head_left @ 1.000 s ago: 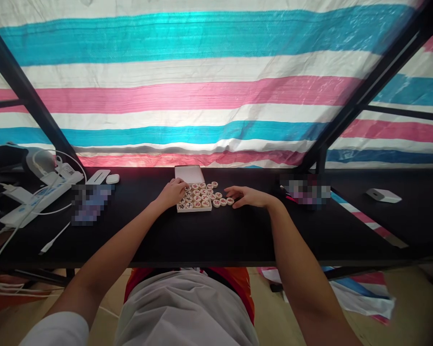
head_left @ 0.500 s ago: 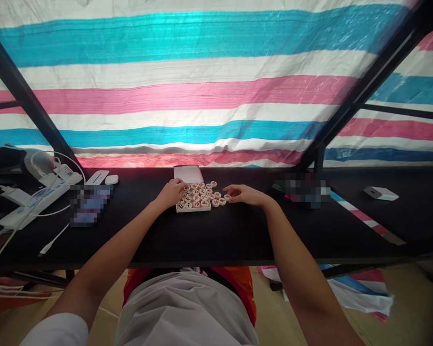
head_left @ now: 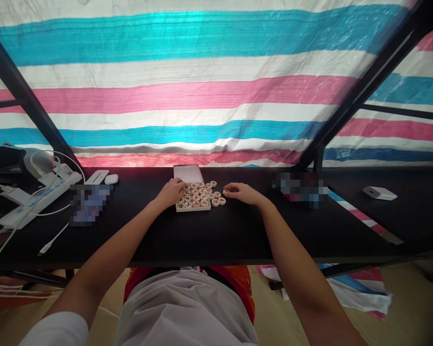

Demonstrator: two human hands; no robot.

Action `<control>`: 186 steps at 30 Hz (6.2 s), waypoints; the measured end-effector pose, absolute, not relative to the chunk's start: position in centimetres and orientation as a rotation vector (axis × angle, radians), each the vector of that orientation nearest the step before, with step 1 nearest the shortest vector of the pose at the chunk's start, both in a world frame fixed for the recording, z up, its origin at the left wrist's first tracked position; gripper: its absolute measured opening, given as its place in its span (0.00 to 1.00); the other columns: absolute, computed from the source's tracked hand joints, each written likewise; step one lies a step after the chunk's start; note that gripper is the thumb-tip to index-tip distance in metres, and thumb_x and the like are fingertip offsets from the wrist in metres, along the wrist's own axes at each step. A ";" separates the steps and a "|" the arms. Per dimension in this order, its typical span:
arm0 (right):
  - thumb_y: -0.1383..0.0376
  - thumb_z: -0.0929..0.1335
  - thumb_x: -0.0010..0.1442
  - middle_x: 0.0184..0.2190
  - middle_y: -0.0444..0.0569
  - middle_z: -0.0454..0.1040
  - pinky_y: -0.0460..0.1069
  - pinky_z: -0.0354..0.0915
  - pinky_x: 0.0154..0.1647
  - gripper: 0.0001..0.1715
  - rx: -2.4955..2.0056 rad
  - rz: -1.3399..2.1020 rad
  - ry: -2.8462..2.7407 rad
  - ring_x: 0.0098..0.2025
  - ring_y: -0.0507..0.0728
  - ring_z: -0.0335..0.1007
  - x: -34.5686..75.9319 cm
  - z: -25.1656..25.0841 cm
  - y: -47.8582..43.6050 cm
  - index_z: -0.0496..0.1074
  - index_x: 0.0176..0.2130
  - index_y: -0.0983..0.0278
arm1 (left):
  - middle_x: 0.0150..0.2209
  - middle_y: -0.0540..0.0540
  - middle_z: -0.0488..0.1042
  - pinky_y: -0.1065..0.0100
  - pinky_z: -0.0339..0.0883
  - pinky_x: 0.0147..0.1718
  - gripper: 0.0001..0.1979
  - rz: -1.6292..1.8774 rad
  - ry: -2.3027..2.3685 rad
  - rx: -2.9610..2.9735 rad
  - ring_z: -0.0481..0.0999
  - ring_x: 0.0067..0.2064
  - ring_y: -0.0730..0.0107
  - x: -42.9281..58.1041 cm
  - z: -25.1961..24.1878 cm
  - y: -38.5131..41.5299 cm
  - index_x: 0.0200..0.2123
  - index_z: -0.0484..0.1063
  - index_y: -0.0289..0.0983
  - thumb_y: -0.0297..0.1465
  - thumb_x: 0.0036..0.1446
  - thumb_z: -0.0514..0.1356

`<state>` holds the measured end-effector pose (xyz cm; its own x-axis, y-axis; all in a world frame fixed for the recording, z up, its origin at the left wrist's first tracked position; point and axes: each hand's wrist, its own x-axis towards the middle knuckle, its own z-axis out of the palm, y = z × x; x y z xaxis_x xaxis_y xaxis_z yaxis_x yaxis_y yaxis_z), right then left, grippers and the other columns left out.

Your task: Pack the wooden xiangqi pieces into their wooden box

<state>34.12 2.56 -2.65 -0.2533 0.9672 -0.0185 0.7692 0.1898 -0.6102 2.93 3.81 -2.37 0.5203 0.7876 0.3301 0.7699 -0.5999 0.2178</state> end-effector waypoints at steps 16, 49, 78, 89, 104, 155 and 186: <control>0.59 0.70 0.49 0.40 0.48 0.74 0.50 0.64 0.42 0.23 -1.635 0.753 -2.106 0.38 0.56 0.68 34.3 -3.0 2.9 0.73 0.46 0.62 | 0.44 0.43 0.71 0.61 0.64 0.49 0.16 0.616 1.385 2.691 0.68 0.45 0.62 2.9 -2.5 3.9 0.44 0.74 0.37 0.26 0.60 0.49; 0.57 0.66 0.55 0.41 0.50 0.71 0.52 0.65 0.46 0.18 -1.414 0.437 -1.934 0.37 0.56 0.69 32.0 -1.7 1.8 0.74 0.44 0.61 | 0.45 0.43 0.70 0.60 0.65 0.49 0.15 0.657 1.386 2.718 0.69 0.47 0.61 2.8 -2.3 3.8 0.43 0.74 0.38 0.25 0.59 0.49; 0.54 0.68 0.56 0.24 0.42 0.70 0.46 0.63 0.33 0.16 -1.040 0.473 -2.151 0.25 0.50 0.64 26.1 -1.0 -1.0 0.73 0.41 0.61 | 0.41 0.46 0.75 0.68 0.66 0.46 0.10 0.983 0.765 2.720 0.73 0.46 0.67 5.2 -0.8 0.4 0.43 0.72 0.38 0.33 0.59 0.57; 0.63 0.67 0.55 0.34 0.48 0.73 0.50 0.64 0.39 0.11 -1.370 0.263 -1.940 0.33 0.54 0.67 31.3 -2.0 2.2 0.73 0.39 0.64 | 0.33 0.46 0.75 0.61 0.63 0.44 0.08 0.703 1.471 2.683 0.72 0.38 0.62 2.5 -0.1 3.1 0.36 0.73 0.36 0.32 0.53 0.59; 0.58 0.66 0.56 0.35 0.46 0.76 0.49 0.65 0.39 0.16 -1.509 0.626 -2.086 0.36 0.55 0.71 32.0 -2.9 2.3 0.74 0.42 0.61 | 0.39 0.44 0.77 0.61 0.62 0.47 0.13 0.633 1.430 2.785 0.73 0.42 0.62 3.0 -1.9 3.5 0.40 0.76 0.38 0.33 0.60 0.53; 0.53 0.67 0.56 0.34 0.48 0.77 0.49 0.66 0.36 0.17 -1.521 0.578 -2.114 0.34 0.55 0.72 31.7 -3.1 2.4 0.75 0.38 0.61 | 0.43 0.41 0.70 0.62 0.61 0.47 0.19 0.467 1.249 3.001 0.68 0.46 0.61 3.2 -1.7 2.8 0.53 0.69 0.40 0.26 0.61 0.49; 0.55 0.70 0.50 0.33 0.46 0.77 0.49 0.65 0.36 0.17 -1.012 0.985 -2.075 0.34 0.54 0.71 26.2 0.5 -1.9 0.73 0.38 0.63 | 0.43 0.44 0.72 0.66 0.65 0.49 0.10 0.820 0.641 2.858 0.72 0.46 0.67 5.6 -0.2 -0.6 0.39 0.73 0.37 0.35 0.62 0.55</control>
<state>26.22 -1.94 0.47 -0.5132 0.8342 0.2018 0.3708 0.4275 -0.8245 5.55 -0.61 -0.23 0.7664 0.4218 0.4845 0.3681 -0.9065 0.2069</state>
